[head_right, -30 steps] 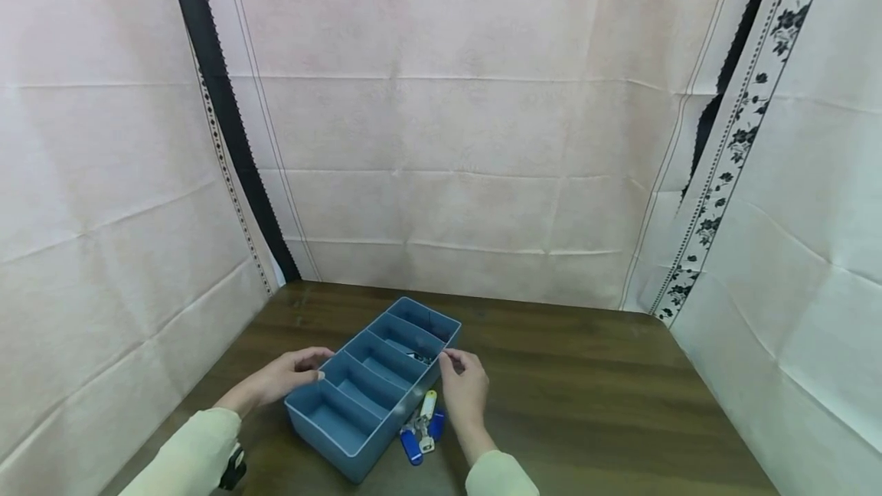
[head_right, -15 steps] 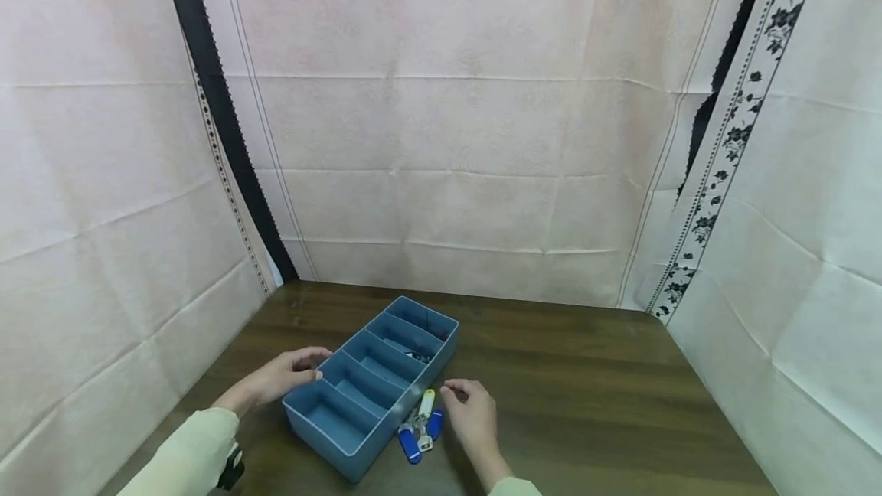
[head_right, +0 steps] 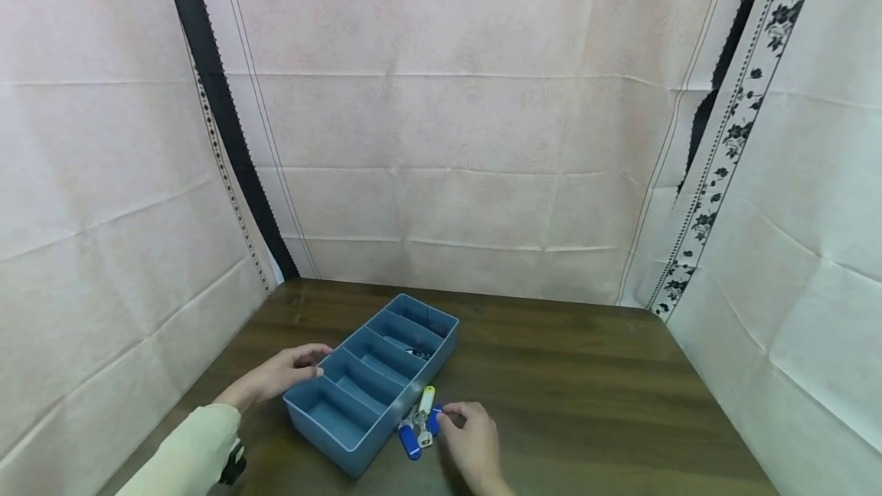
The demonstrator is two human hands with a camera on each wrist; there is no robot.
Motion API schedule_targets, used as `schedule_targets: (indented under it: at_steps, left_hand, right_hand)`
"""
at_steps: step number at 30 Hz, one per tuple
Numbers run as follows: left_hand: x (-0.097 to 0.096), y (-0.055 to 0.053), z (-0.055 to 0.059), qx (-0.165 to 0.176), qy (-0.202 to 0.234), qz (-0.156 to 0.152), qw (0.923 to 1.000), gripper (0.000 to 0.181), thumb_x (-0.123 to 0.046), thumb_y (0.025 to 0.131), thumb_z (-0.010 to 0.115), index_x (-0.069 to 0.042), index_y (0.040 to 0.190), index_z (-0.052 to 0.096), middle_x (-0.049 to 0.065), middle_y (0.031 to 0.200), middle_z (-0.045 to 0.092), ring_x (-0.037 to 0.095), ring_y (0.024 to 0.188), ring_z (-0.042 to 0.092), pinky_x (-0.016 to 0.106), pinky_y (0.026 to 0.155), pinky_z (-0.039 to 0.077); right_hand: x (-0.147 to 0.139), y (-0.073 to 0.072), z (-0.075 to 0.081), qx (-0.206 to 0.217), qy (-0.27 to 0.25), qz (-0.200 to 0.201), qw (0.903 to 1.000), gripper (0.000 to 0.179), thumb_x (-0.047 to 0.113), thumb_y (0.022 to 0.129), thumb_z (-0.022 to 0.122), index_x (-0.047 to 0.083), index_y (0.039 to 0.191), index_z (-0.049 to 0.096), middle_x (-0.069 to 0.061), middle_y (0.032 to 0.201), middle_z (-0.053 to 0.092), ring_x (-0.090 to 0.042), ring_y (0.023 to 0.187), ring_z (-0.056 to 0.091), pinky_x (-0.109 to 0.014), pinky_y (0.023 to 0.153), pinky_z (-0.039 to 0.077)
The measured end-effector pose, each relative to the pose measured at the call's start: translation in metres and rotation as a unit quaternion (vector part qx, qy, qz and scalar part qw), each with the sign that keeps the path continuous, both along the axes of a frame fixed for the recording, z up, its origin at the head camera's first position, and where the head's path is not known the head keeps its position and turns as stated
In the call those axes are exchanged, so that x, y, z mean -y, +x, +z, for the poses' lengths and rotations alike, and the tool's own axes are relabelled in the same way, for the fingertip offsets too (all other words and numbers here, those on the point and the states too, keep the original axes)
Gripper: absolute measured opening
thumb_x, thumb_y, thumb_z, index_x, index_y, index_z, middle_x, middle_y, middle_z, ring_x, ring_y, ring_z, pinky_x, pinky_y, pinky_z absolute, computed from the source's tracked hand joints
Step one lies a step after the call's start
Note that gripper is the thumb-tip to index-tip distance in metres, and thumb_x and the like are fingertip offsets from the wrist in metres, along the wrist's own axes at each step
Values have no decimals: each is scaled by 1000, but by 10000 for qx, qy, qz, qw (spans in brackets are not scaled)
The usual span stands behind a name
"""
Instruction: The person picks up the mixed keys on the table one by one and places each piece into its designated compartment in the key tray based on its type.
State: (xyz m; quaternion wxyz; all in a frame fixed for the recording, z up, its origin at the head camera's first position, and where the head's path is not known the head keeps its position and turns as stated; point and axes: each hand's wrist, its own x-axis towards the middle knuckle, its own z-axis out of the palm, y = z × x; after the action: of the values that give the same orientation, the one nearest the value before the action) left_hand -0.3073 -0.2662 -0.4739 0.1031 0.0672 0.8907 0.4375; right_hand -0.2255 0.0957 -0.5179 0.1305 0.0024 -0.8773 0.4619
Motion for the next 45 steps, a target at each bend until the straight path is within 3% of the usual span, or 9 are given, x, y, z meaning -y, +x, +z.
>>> schedule_targets:
  at_steps: [3,12,16,25,34,40,45]
  left_hand:
    - [0,0,0,16,8,36,10000,35,-29,96,65,-27,131,60,2,112,61,24,100,57,50,87,49]
    - [2,0,1,32,74,-70,9999,36,-27,97,65,-25,132,60,3,112,61,23,100,57,49,87,49]
    - [1,0,1,54,89,-65,9999,35,-28,97,65,-25,132,60,3,111,61,23,100,57,48,86,49]
    - [-1,-1,1,78,125,-144,9998,36,-27,97,64,-24,133,59,3,112,61,23,100,56,48,87,49]
    - [-1,-2,1,13,133,-191,9997,36,-26,97,64,-23,133,59,3,111,61,23,100,56,47,87,49]
    - [0,-1,1,-13,122,-189,9997,36,-26,97,64,-23,133,59,3,111,61,23,100,56,48,87,48]
    - [1,-1,0,-5,116,-163,9998,35,-26,97,65,-24,132,60,3,111,61,23,100,56,48,87,49]
  right_hand:
    - [3,2,-4,27,149,-55,9999,10,22,83,80,14,89,75,-1,95,66,-18,88,62,-40,76,49]
    - [16,1,-11,624,754,-57,9952,18,28,81,82,15,93,76,-1,95,64,-21,90,61,-50,82,48]
    - [22,1,-12,473,1016,-224,9934,18,29,78,84,18,89,76,0,93,65,-22,90,62,-53,82,44]
    - [19,6,-13,-296,1532,-667,9855,14,19,72,85,17,81,74,-4,95,67,-29,91,63,-56,79,43]
    - [14,5,-10,-148,1952,-592,9789,10,23,73,80,22,68,72,-4,93,65,-29,91,60,-55,77,42]
    - [10,4,-8,-177,1791,-742,9809,9,20,75,79,19,69,73,-5,92,66,-29,89,61,-56,78,43]
    - [5,3,-5,-531,1465,-860,9840,6,18,76,80,17,74,75,-5,94,67,-29,89,62,-53,76,45]
